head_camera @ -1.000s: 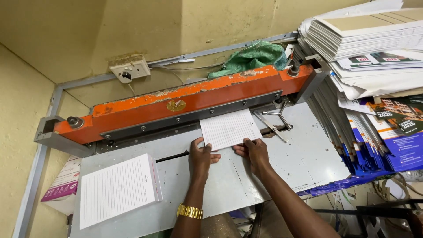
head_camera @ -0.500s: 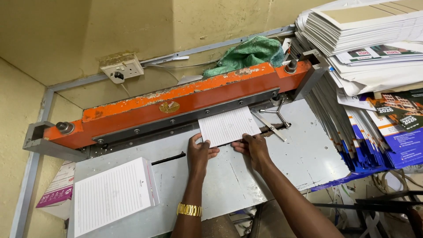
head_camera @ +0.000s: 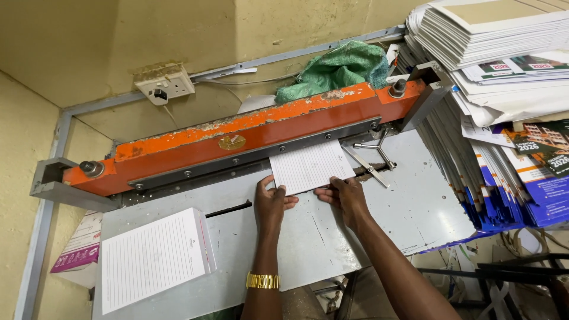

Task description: Aligning and stacking small bundles of paper sheets on a workbench near a paper cutting machine.

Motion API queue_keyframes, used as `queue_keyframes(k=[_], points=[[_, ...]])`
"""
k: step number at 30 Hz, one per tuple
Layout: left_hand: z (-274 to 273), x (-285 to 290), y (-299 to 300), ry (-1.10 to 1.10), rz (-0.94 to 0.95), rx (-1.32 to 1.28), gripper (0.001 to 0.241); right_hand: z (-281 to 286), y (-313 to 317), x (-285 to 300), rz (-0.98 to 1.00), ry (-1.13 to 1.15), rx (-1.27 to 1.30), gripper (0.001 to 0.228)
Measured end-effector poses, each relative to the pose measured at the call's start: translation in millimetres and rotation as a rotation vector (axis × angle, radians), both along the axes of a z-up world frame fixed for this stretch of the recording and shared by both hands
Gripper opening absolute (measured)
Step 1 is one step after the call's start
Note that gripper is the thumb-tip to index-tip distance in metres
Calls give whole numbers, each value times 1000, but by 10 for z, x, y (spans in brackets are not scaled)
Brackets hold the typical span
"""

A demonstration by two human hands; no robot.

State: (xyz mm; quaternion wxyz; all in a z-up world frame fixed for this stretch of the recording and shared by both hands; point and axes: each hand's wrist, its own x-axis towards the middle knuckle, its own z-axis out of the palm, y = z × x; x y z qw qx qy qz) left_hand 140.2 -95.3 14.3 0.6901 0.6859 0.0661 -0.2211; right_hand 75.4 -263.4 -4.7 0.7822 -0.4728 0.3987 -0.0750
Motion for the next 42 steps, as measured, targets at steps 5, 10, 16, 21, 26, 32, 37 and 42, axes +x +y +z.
queue_keyframes(k=[5, 10, 16, 21, 26, 32, 37, 42], points=[[67, -10, 19, -5, 4, -15, 54, 11, 8, 8, 2, 3, -15, 33], [95, -33, 44, -7, -2, -25, 54, -68, -8, 16, 15, -10, -17, 34], [38, -29, 44, -18, -10, -29, 55, -110, -34, 8, 22, -32, -17, 33], [-11, -23, 52, -30, -10, -48, 55, -91, -21, -2, 19, -44, 7, 32], [22, -41, 42, -25, -13, -31, 55, -106, -27, -18, 19, -50, 2, 32], [38, -38, 45, -24, -16, -21, 54, -67, -17, -21, 21, -49, -5, 32], [57, -47, 53, -22, -17, -28, 54, -30, -1, -27, 16, -59, -6, 31], [51, -49, 52, -37, -13, -33, 54, 16, 13, -25, 4, -58, -23, 33]])
